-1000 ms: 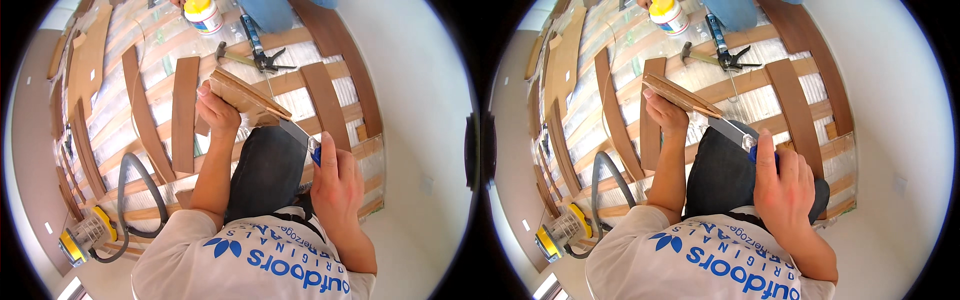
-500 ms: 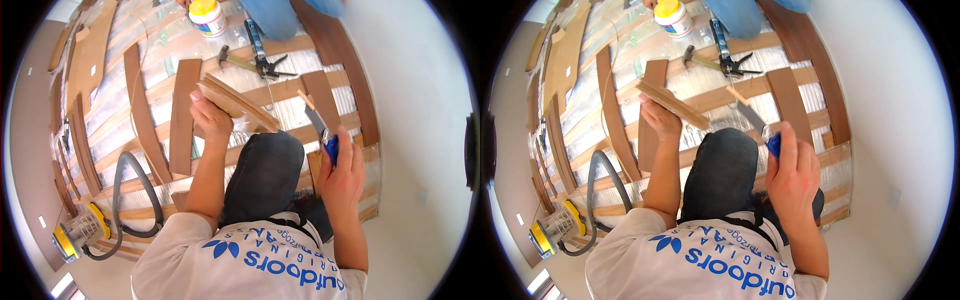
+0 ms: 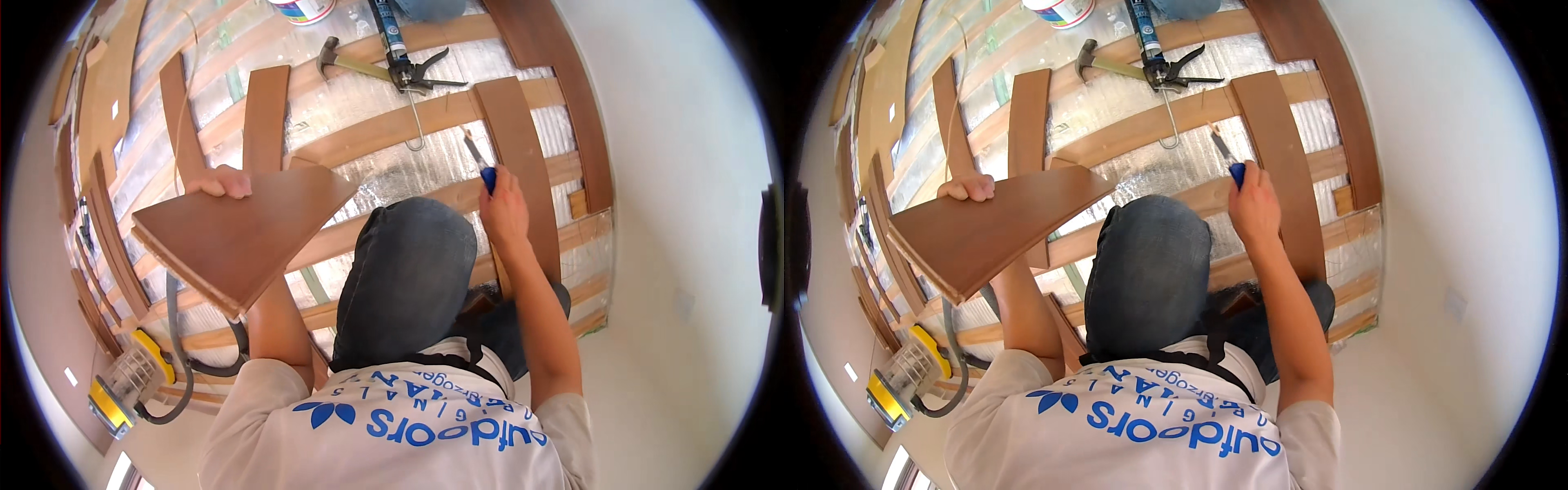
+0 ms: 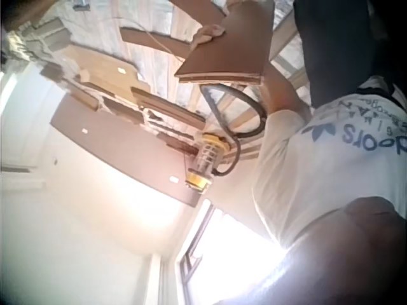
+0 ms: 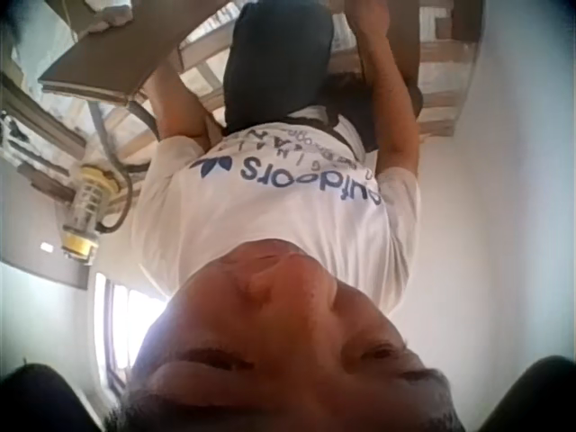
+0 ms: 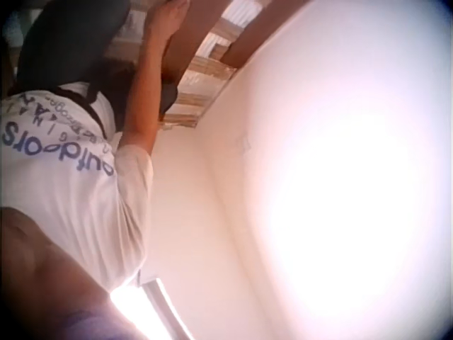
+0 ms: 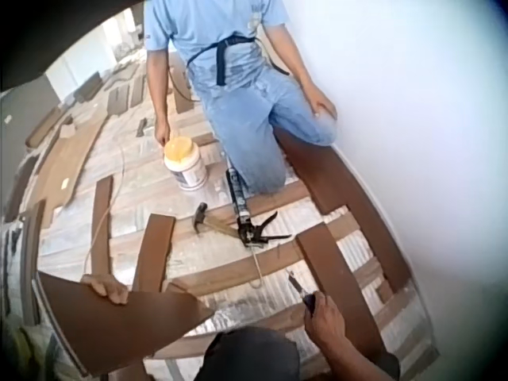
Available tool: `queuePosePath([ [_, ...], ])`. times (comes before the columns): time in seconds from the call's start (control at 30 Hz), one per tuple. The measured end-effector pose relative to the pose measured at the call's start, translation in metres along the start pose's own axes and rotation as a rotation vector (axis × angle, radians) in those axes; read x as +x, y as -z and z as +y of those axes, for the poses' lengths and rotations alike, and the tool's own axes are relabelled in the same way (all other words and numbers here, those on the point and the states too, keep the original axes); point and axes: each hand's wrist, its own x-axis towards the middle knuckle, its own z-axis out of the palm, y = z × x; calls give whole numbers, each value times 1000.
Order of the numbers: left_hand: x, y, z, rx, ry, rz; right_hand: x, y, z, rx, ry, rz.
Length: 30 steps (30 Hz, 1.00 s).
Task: The person prepares and installs flooring boards by scraping edges with a blade, applying adhesive with a caulking gun, positioning the boards on the floor, and securing them using a pneumatic nail gun.
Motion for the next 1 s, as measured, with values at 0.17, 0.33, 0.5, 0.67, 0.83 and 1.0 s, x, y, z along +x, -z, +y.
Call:
queuePosePath([
  [0.17,3,-1,1,58,-14,17,52,-70,9,98,-135,-82],
  [0.33,2,28,13,125,71,-52,111,-93,25,-13,-117,-163],
  [0.5,8,53,17,101,134,-275,139,-98,29,-130,-160,-269],
  [0.67,16,45,16,210,140,-266,136,-105,34,-203,-46,-276],
  [0.83,22,36,17,254,160,-240,112,-104,44,-190,55,-320],
  [1.0,21,35,15,265,190,-249,88,-90,69,-109,163,-300],
])
